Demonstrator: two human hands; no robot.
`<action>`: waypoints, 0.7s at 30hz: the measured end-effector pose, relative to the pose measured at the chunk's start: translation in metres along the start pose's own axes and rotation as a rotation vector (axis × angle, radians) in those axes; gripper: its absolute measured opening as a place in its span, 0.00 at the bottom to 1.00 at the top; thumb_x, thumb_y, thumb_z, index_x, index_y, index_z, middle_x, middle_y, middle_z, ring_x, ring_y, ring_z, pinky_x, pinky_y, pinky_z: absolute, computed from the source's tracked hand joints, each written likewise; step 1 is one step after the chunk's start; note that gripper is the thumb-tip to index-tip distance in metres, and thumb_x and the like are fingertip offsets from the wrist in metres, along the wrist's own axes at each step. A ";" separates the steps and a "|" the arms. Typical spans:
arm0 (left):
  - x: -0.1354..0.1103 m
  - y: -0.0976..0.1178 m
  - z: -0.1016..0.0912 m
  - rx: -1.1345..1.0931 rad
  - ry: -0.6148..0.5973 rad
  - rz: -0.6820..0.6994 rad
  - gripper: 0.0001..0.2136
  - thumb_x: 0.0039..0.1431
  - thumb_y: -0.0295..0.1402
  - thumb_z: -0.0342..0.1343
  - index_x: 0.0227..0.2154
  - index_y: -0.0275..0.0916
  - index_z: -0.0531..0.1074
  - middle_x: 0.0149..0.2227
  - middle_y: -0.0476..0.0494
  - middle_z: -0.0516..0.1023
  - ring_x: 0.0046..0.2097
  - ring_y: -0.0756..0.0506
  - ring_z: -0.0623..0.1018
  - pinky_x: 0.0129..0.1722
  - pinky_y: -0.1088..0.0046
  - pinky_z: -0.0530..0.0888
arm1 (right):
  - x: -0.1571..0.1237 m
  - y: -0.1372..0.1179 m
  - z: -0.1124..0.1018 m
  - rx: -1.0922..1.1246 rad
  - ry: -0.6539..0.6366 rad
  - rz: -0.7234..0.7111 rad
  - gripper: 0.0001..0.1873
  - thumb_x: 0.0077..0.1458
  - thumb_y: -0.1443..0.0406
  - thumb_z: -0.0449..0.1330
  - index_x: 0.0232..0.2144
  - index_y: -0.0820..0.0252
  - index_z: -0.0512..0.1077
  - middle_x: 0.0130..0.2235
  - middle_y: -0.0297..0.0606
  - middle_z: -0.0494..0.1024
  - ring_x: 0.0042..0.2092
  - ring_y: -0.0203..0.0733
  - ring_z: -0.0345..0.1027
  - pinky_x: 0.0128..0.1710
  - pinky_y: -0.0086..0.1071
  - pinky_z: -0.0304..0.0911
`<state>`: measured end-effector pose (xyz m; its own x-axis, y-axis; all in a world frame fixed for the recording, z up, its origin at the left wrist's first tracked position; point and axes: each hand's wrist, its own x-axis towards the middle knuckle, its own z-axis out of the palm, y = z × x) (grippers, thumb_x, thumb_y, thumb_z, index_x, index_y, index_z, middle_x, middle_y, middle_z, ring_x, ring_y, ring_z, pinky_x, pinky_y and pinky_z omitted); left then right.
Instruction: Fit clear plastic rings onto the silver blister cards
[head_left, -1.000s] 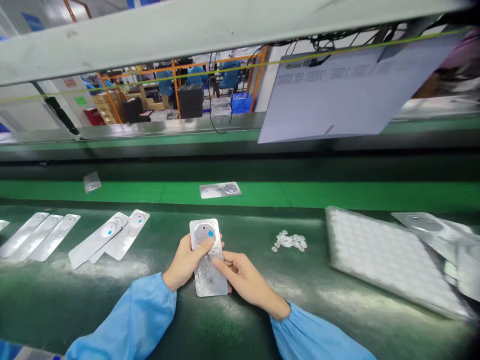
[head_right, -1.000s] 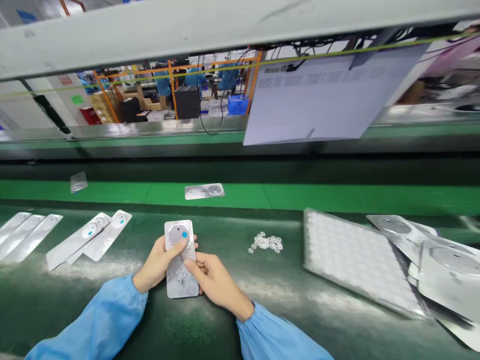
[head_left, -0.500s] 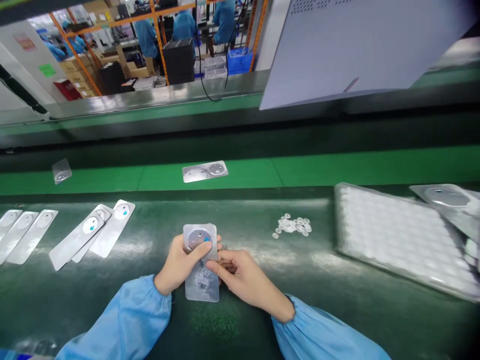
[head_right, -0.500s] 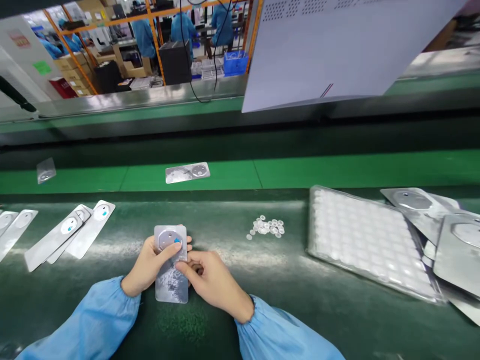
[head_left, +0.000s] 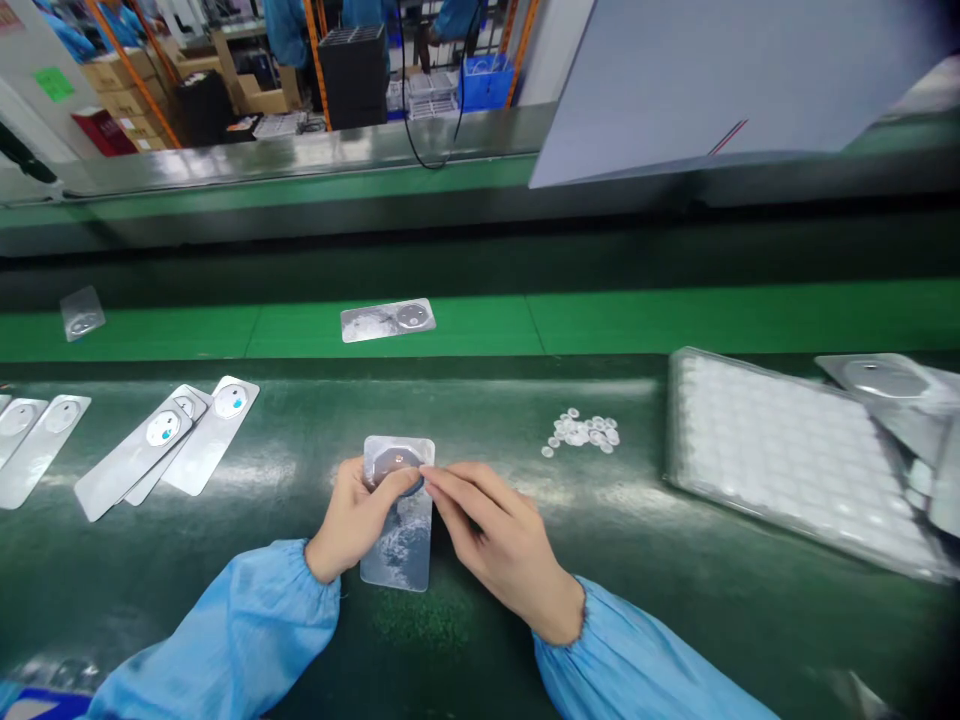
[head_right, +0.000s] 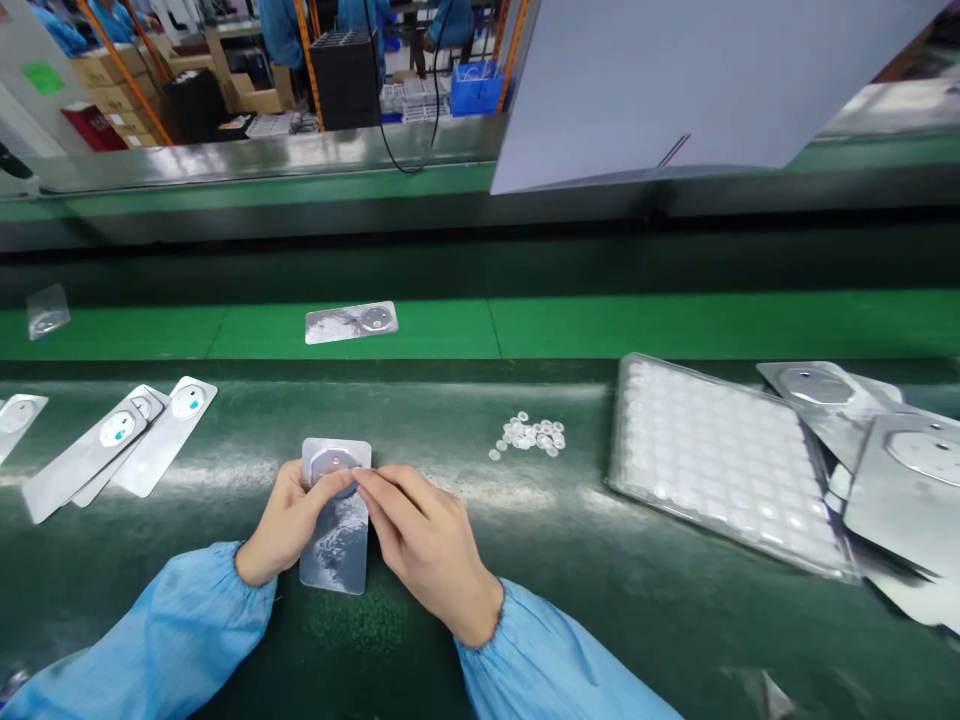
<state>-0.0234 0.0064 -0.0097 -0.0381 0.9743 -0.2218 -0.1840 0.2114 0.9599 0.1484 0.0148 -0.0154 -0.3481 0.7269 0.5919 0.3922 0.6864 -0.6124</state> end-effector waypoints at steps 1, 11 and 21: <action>0.000 0.000 0.000 0.030 -0.007 0.011 0.15 0.57 0.38 0.66 0.21 0.35 0.71 0.22 0.51 0.69 0.25 0.53 0.67 0.25 0.80 0.65 | -0.001 0.001 0.002 -0.051 -0.013 -0.027 0.15 0.69 0.72 0.56 0.54 0.57 0.75 0.42 0.42 0.80 0.39 0.41 0.77 0.36 0.32 0.74; -0.008 -0.010 -0.009 0.147 0.197 -0.075 0.14 0.53 0.46 0.62 0.28 0.39 0.80 0.35 0.44 0.81 0.40 0.41 0.77 0.39 0.69 0.74 | -0.002 0.005 0.007 -0.077 0.006 0.010 0.11 0.68 0.71 0.59 0.50 0.58 0.77 0.42 0.40 0.82 0.39 0.38 0.78 0.37 0.30 0.74; -0.007 -0.014 -0.010 0.051 0.214 -0.110 0.10 0.53 0.43 0.64 0.28 0.42 0.82 0.38 0.44 0.83 0.49 0.37 0.78 0.51 0.65 0.74 | -0.003 0.002 0.007 -0.054 -0.040 0.046 0.08 0.70 0.70 0.55 0.43 0.58 0.74 0.39 0.41 0.80 0.37 0.41 0.77 0.36 0.33 0.72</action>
<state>-0.0301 -0.0037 -0.0235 -0.2285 0.9078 -0.3516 -0.1494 0.3242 0.9341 0.1442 0.0140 -0.0216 -0.3623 0.7587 0.5414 0.4537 0.6509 -0.6086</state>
